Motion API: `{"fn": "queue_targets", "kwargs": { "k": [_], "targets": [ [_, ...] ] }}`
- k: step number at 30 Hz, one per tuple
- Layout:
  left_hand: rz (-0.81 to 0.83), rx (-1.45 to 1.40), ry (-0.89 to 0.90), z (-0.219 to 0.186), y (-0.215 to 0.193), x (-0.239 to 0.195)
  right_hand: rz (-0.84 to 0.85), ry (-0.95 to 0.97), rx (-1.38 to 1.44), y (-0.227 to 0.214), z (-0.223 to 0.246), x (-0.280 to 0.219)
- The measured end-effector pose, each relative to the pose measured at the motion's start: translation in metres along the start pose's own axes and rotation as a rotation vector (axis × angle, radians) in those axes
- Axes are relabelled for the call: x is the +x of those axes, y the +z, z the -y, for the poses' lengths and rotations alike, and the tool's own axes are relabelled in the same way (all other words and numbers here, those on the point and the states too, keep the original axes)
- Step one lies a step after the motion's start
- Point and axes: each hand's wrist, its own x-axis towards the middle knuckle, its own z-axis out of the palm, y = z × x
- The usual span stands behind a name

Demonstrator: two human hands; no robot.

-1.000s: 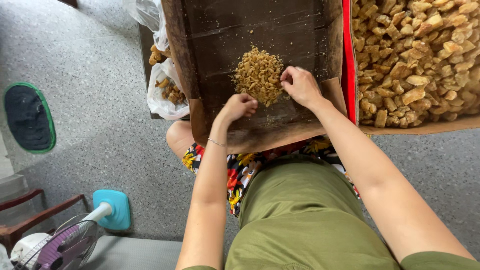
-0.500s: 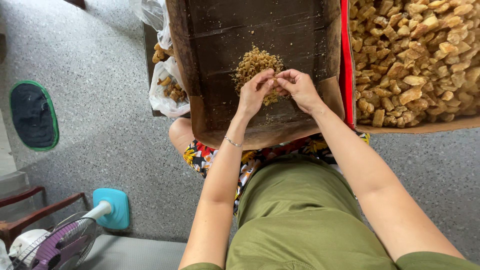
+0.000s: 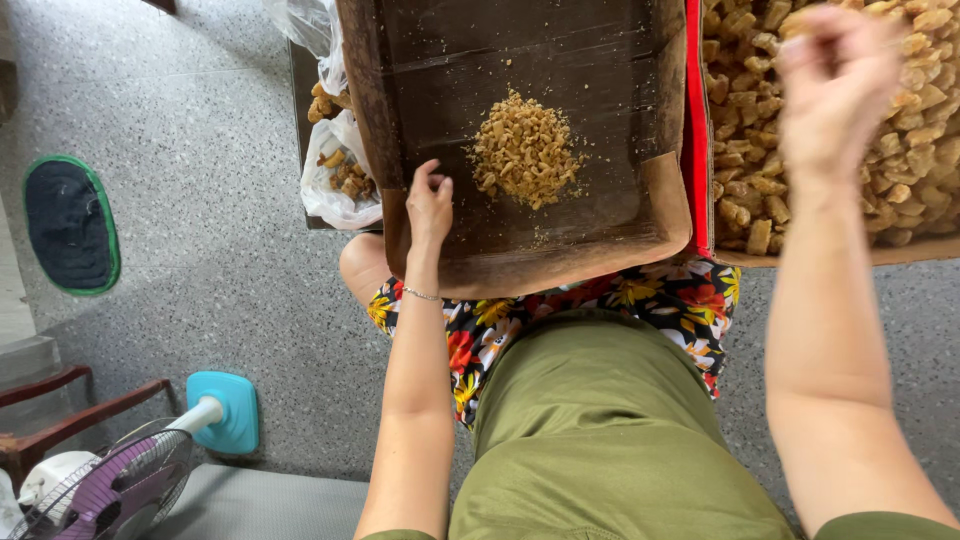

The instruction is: The person sorts small brown food pieces by hand from a cardboard tray into a plastic bag. They repeatedly scoop, separate, and transfer the pieces, then gather remaining crumbs into the bag and place it aside.

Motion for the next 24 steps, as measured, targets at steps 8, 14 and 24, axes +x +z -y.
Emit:
{"fn": "queue_targets", "kwargs": {
  "k": [8,14,24],
  "targets": [
    [0.054,0.294,0.090,0.040,0.062,0.000,0.013,-0.096,-0.015,0.028,-0.022,-0.007],
    [0.082,0.026,-0.060,-0.018,0.052,0.002,1.164,0.070,-0.317,0.148,0.026,-0.099],
    [0.699,0.225,-0.174,-0.031,0.052,-0.036,1.127,-0.021,-0.249,0.214,0.008,-0.122]
  ]
}}
